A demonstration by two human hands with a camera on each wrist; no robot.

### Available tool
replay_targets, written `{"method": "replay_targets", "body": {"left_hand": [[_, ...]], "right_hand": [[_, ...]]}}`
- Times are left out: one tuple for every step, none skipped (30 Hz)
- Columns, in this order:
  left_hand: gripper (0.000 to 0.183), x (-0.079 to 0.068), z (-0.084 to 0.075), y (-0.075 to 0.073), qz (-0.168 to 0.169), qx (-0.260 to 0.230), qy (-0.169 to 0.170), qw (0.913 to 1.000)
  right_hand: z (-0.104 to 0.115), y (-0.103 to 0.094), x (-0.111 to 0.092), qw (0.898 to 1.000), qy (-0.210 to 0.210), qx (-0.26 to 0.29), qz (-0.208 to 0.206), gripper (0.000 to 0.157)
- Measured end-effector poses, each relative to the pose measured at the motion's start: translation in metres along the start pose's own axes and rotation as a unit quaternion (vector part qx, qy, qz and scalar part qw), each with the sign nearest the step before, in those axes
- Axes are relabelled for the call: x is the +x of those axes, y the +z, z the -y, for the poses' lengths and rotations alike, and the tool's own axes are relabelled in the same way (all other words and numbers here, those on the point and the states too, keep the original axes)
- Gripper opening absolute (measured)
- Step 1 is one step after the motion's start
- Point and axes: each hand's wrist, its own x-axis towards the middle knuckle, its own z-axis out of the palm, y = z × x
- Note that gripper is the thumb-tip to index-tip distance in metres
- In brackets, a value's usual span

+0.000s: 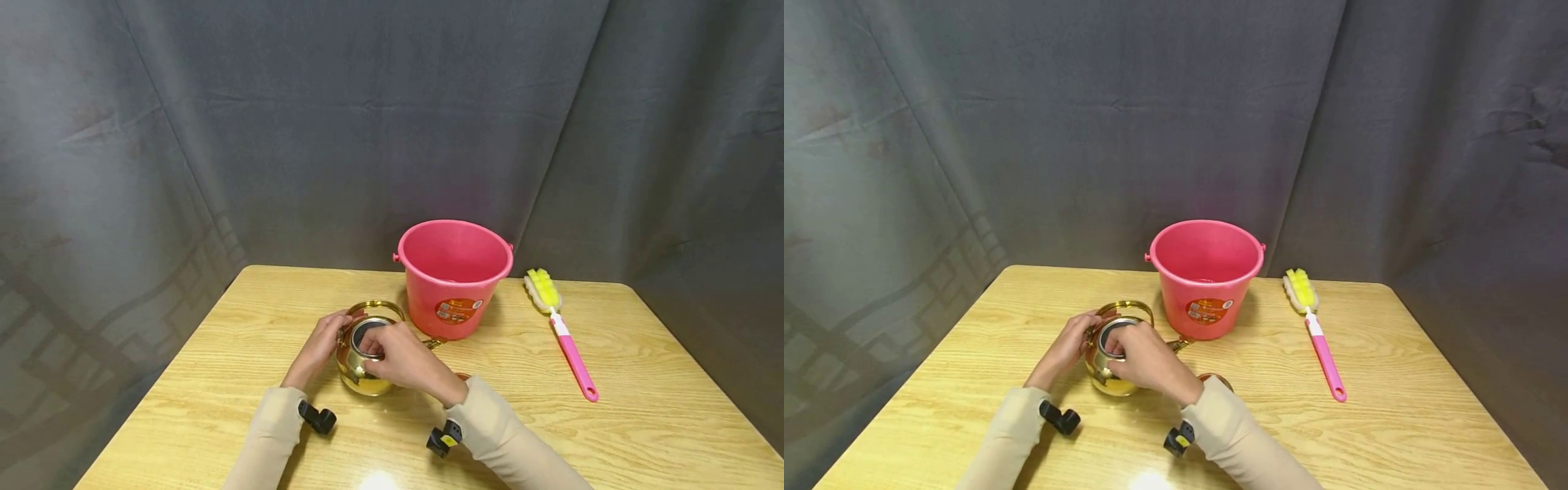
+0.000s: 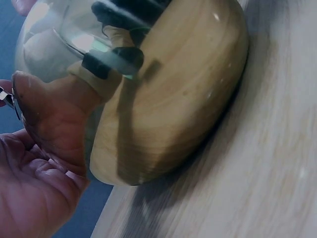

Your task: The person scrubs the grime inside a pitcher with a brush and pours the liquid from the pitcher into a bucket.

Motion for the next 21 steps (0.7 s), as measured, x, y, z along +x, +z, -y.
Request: {"method": "replay_targets", "body": {"left_hand": [[0.044,0.0001,0.0003,-0.0002,0.002,0.001,0.001,1.0],[0.044,0.0002,0.0006,-0.0005,0.004,0.001,0.003,1.0],[0.044,0.0005,0.001,-0.0009,0.005,0.001,0.002,1.0],[0.045,0.0007,0.0012,-0.0011,0.008,-0.001,0.004,1.0],[0.045,0.0008,0.0014,-0.0013,0.011,-0.001,0.007,0.9999],[0.045,0.001,0.0016,-0.0015,0.014,-0.004,0.008,0.9999],[0.045,0.0013,0.0015,-0.0016,0.016,-0.005,0.01,0.9998],[0.045,0.0016,0.0016,-0.0017,0.016,-0.006,0.011,0.9998],[0.045,0.0018,0.0015,-0.0016,0.017,-0.006,0.012,0.9998],[0.045,0.0019,0.0013,-0.0015,0.018,-0.006,0.013,0.9997],[0.044,0.0021,0.0012,-0.0012,0.017,-0.006,0.013,0.9997],[0.044,0.0022,0.0011,-0.001,0.016,-0.007,0.013,0.9998],[0.044,0.0023,0.0011,-0.0008,0.016,-0.007,0.013,0.9998],[0.044,0.0021,0.0012,-0.0008,0.016,-0.007,0.013,0.9998],[0.044,0.002,0.0012,-0.0007,0.017,-0.005,0.014,0.9998],[0.044,0.0019,0.0011,-0.0005,0.017,-0.005,0.014,0.9997],[0.044,0.0019,0.0013,-0.0007,0.017,-0.004,0.013,0.9998],[0.044,0.0015,0.0011,-0.0009,0.019,-0.003,0.014,0.9997],[0.044,0.0011,0.001,-0.001,0.02,-0.001,0.015,0.9997],[0.045,0.0008,0.0009,-0.0012,0.021,0.001,0.016,0.9997],[0.045,0.001,0.0009,-0.0012,0.021,0.002,0.015,0.9997]], "right_hand": [[-0.0004,0.0003,-0.0002,1.0,-0.004,-0.003,-0.003,0.009],[-0.0006,0.0004,-0.0005,1.0,-0.007,-0.005,-0.005,0.009],[-0.0007,0.0006,-0.0008,1.0,-0.011,-0.007,-0.007,0.009],[-0.001,0.0008,-0.0011,1.0,-0.014,-0.009,-0.009,0.009],[-0.0013,0.001,-0.0013,1.0,-0.017,-0.011,-0.011,0.009],[-0.0015,0.0013,-0.0015,1.0,-0.02,-0.012,-0.013,0.01],[-0.0015,0.0012,-0.0017,1.0,-0.023,-0.014,-0.016,0.011],[-0.0015,0.0012,-0.0019,0.999,-0.026,-0.014,-0.018,0.011],[-0.0015,0.0011,-0.002,0.999,-0.029,-0.014,-0.021,0.011],[-0.0013,0.001,-0.0021,0.999,-0.03,-0.013,-0.023,0.012],[-0.001,0.0007,-0.0023,0.999,-0.032,-0.013,-0.024,0.012],[-0.0008,0.0006,-0.0025,0.999,-0.032,-0.013,-0.026,0.013],[-0.0007,0.0006,-0.0027,0.999,-0.032,-0.013,-0.028,0.013],[-0.0004,0.0005,-0.0028,0.999,-0.03,-0.012,-0.029,0.013],[-0.0002,0.0002,-0.003,0.999,-0.028,-0.011,-0.03,0.014],[-0.0004,0.0002,-0.0031,0.999,-0.027,-0.01,-0.032,0.014],[-0.0006,0.0002,-0.0034,0.999,-0.027,-0.009,-0.034,0.014],[-0.0012,0.0004,-0.0036,0.999,-0.027,-0.007,-0.036,0.014],[-0.0016,0.0005,-0.0038,0.999,-0.028,-0.006,-0.038,0.014],[-0.0018,0.0004,-0.0041,0.999,-0.03,-0.006,-0.041,0.015],[-0.0024,0.0004,-0.0045,0.998,-0.034,-0.007,-0.044,0.015]]}}
